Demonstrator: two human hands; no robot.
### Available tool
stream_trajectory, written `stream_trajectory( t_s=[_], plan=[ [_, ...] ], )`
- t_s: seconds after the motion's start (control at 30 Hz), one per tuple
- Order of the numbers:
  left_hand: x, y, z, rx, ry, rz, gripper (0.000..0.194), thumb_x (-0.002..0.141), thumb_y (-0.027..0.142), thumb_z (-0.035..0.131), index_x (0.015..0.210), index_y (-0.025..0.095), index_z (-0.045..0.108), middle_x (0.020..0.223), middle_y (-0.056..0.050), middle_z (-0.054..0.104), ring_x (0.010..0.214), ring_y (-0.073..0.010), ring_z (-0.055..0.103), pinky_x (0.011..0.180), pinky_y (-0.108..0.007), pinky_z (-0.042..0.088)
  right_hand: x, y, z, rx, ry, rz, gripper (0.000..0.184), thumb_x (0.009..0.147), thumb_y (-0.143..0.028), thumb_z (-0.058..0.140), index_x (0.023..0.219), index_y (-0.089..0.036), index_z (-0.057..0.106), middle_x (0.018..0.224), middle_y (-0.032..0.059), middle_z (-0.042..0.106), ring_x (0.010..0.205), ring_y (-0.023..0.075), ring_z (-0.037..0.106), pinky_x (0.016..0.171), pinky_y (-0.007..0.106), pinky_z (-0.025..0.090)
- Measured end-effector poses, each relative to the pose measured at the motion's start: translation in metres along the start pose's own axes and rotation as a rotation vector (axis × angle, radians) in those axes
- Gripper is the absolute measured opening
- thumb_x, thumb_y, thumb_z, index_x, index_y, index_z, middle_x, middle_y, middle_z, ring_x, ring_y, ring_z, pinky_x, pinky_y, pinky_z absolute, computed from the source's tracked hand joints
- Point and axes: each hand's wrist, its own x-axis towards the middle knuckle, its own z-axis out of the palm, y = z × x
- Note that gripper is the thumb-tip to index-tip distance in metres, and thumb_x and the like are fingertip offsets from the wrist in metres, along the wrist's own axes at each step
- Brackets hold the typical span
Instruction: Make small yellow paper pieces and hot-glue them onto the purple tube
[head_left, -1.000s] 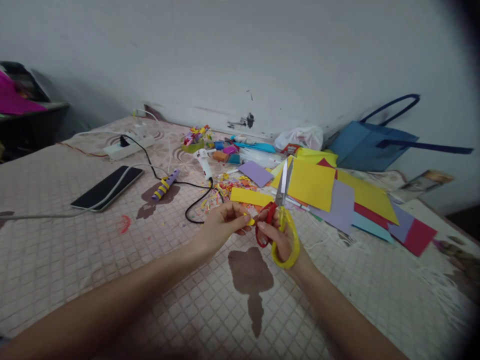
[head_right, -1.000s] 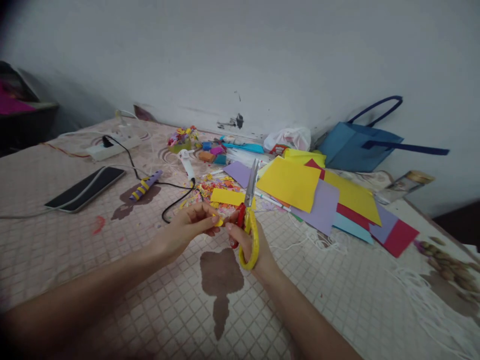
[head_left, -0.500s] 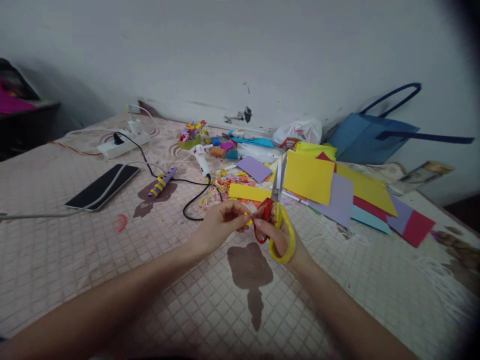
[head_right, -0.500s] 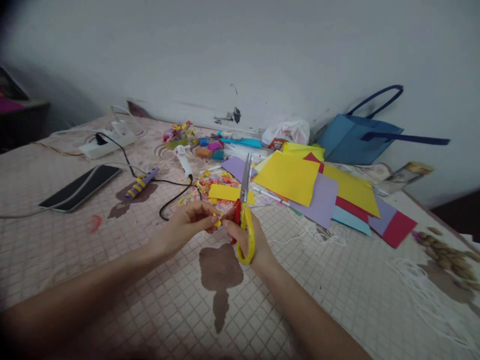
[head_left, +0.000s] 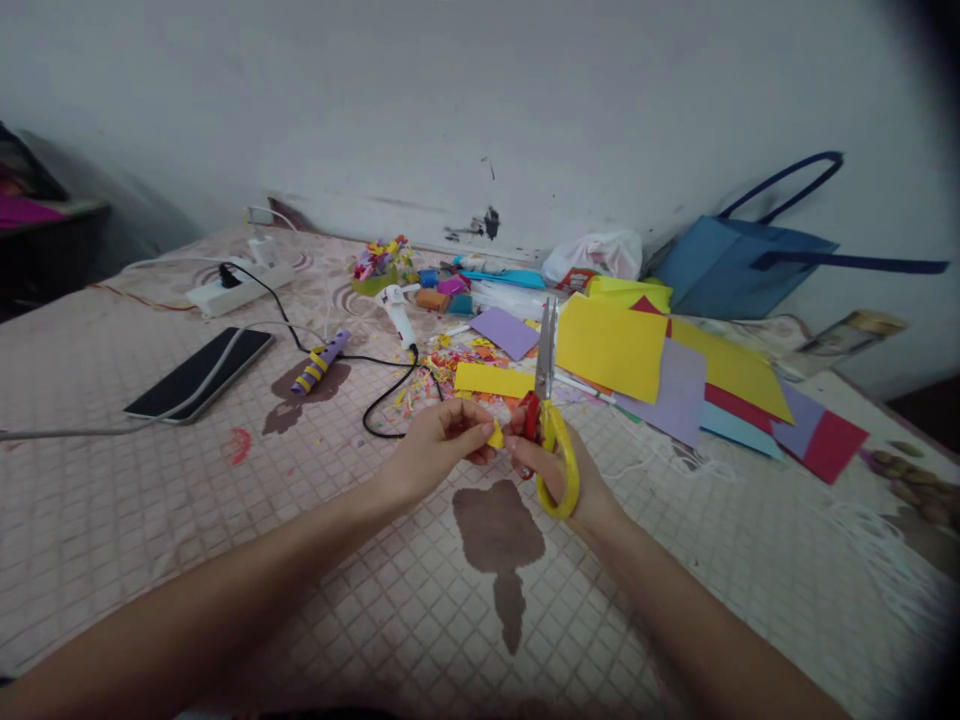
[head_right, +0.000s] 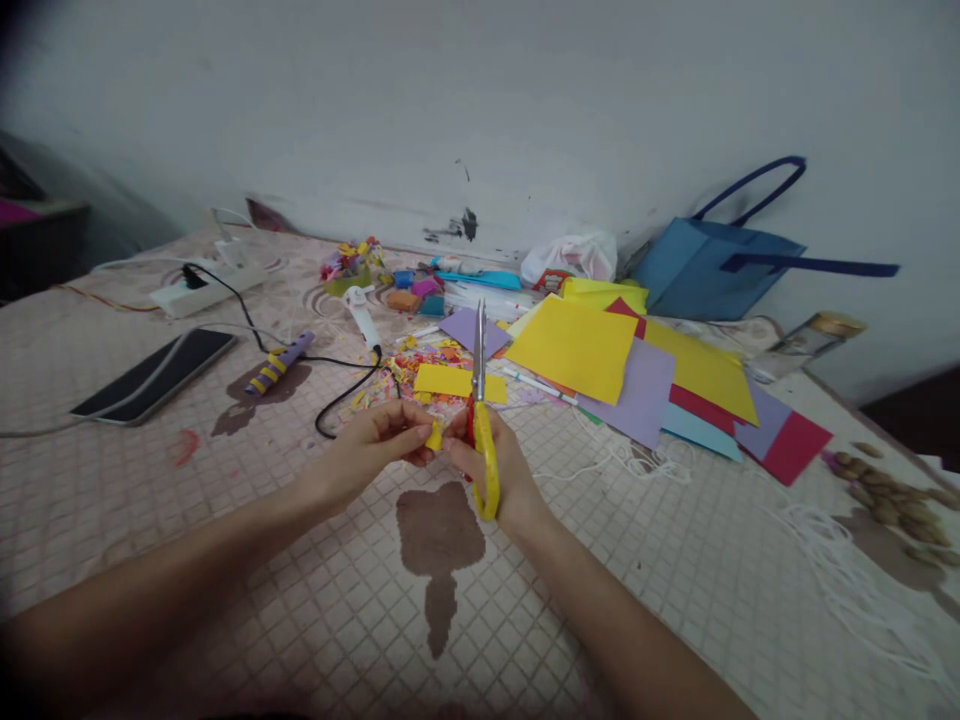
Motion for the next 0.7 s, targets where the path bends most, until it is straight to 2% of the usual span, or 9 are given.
stream_trajectory(
  t_s=[0.17, 0.47, 0.7],
  plan=[
    [0.0003, 0.0011, -0.0004, -0.004, -0.024, -0.017, 0.022, 0.073, 0.03, 0.068, 0.081, 0.012, 0.057, 0.069, 0.0, 0.06, 0.061, -0.0086, 0.058, 0.059, -0.022, 0.047, 0.0026, 0.0059, -0.0012, 0.108, -0.073, 0.024, 0.018, 0.071, -0.029, 0.065, 0.08, -0.019, 0.052, 0.047, -0.0087, 0.046, 0.04, 0.008, 0.041, 0.04, 0.021, 0.031],
    [0.0012, -0.001, -0.0015, 0.005, -0.033, -0.039, 0.024, 0.072, 0.03, 0.069, 0.081, 0.012, 0.056, 0.069, 0.001, 0.06, 0.06, -0.0083, 0.058, 0.059, -0.022, 0.048, 0.002, 0.0048, -0.0028, 0.098, -0.051, 0.056, 0.023, 0.067, -0.027, 0.069, 0.082, -0.02, 0.053, 0.053, -0.0076, 0.05, 0.042, 0.0075, 0.043, 0.04, 0.02, 0.033],
    [-0.0003, -0.0008, -0.0006, -0.035, -0.063, -0.073, 0.024, 0.072, 0.03, 0.069, 0.081, 0.012, 0.056, 0.067, 0.001, 0.06, 0.059, -0.0078, 0.058, 0.06, -0.021, 0.047, 0.0054, 0.0088, -0.0025, 0.194, -0.098, 0.08, 0.025, 0.066, -0.032, 0.069, 0.08, -0.019, 0.052, 0.048, -0.0083, 0.048, 0.037, 0.0073, 0.042, 0.038, 0.021, 0.031]
  ],
)
